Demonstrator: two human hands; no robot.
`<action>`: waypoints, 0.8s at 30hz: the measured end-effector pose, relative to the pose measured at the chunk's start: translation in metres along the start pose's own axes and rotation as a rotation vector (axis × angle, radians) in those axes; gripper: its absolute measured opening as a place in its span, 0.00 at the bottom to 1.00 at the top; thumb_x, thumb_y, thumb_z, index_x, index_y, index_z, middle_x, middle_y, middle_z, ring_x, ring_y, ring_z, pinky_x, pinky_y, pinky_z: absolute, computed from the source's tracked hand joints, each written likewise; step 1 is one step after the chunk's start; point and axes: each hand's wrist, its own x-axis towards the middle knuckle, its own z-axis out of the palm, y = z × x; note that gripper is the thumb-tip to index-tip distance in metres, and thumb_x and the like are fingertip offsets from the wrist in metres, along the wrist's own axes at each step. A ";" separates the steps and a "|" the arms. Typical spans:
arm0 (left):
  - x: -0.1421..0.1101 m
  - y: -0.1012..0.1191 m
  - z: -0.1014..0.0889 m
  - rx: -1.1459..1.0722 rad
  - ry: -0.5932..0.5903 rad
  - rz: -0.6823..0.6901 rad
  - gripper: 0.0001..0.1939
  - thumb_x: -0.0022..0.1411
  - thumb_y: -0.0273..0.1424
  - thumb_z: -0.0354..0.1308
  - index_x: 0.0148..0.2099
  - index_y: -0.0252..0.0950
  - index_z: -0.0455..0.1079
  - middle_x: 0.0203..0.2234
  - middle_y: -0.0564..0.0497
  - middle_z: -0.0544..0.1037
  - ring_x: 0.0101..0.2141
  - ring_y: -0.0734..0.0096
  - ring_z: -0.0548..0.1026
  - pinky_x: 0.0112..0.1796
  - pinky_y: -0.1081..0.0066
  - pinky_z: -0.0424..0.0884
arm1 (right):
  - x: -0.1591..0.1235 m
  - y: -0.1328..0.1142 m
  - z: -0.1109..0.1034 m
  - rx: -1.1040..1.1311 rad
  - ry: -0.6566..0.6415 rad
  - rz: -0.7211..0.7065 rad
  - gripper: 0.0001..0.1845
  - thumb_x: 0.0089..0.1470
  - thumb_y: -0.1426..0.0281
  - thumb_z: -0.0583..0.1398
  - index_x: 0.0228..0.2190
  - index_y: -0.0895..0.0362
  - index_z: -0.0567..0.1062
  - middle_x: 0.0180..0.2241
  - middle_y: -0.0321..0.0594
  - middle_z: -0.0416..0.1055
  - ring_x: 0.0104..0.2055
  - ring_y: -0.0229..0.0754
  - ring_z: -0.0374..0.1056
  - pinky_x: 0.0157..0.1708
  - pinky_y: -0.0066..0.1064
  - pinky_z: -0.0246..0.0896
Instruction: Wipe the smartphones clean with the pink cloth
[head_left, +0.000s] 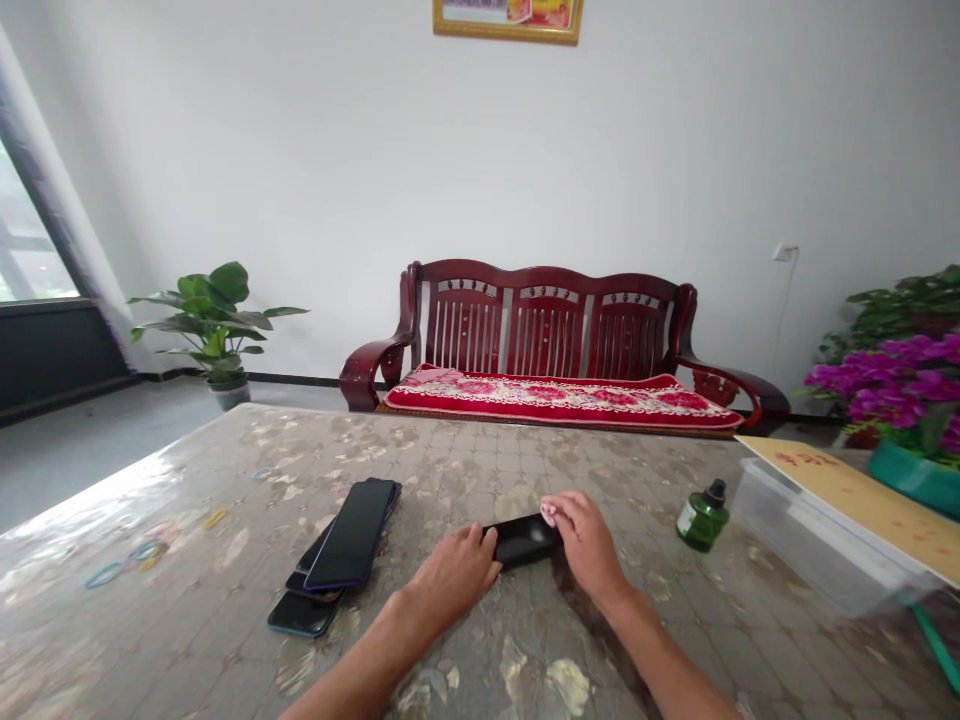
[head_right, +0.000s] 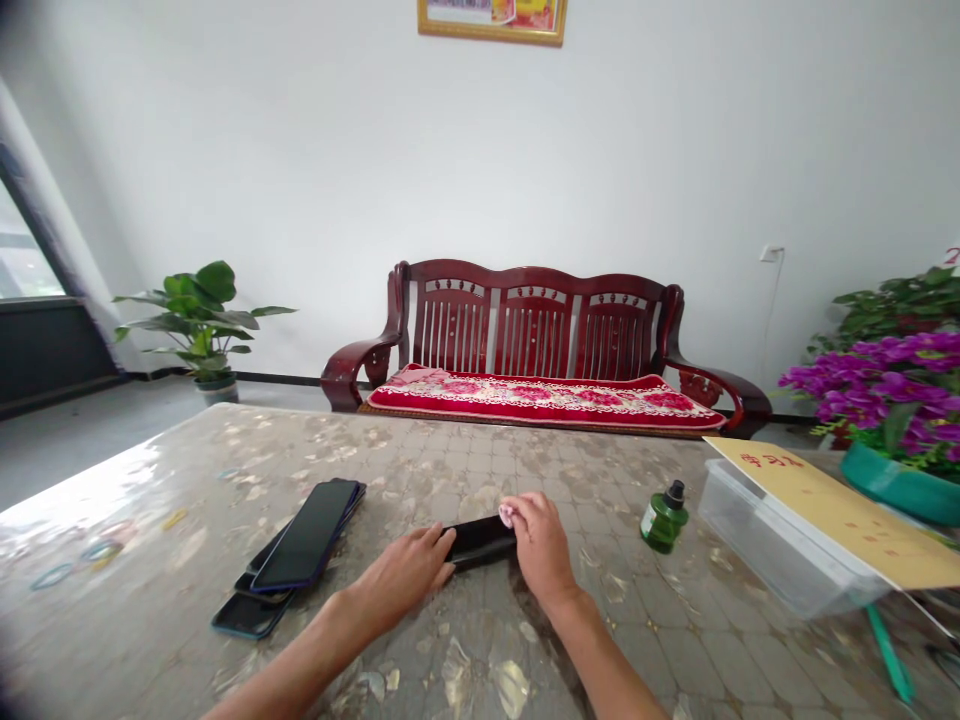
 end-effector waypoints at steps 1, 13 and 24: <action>0.000 -0.002 -0.004 -0.032 -0.005 -0.008 0.14 0.70 0.34 0.50 0.53 0.33 0.69 0.45 0.38 0.76 0.46 0.55 0.76 0.45 0.63 0.71 | 0.002 0.005 -0.002 0.017 0.056 0.010 0.15 0.62 0.70 0.51 0.38 0.52 0.78 0.39 0.43 0.72 0.44 0.47 0.67 0.47 0.38 0.62; 0.003 -0.017 -0.016 -0.101 0.033 -0.073 0.16 0.74 0.39 0.44 0.44 0.38 0.70 0.36 0.46 0.81 0.38 0.59 0.81 0.36 0.70 0.71 | -0.010 -0.046 0.014 -0.084 -0.006 -0.335 0.12 0.66 0.73 0.52 0.43 0.52 0.75 0.42 0.41 0.73 0.44 0.44 0.65 0.47 0.36 0.62; 0.011 -0.026 -0.011 -0.087 0.077 -0.088 0.13 0.73 0.35 0.47 0.43 0.38 0.71 0.34 0.46 0.81 0.37 0.61 0.81 0.34 0.73 0.68 | 0.007 -0.008 -0.004 -0.310 0.093 -0.289 0.09 0.62 0.76 0.56 0.38 0.54 0.75 0.39 0.42 0.72 0.41 0.47 0.65 0.43 0.39 0.61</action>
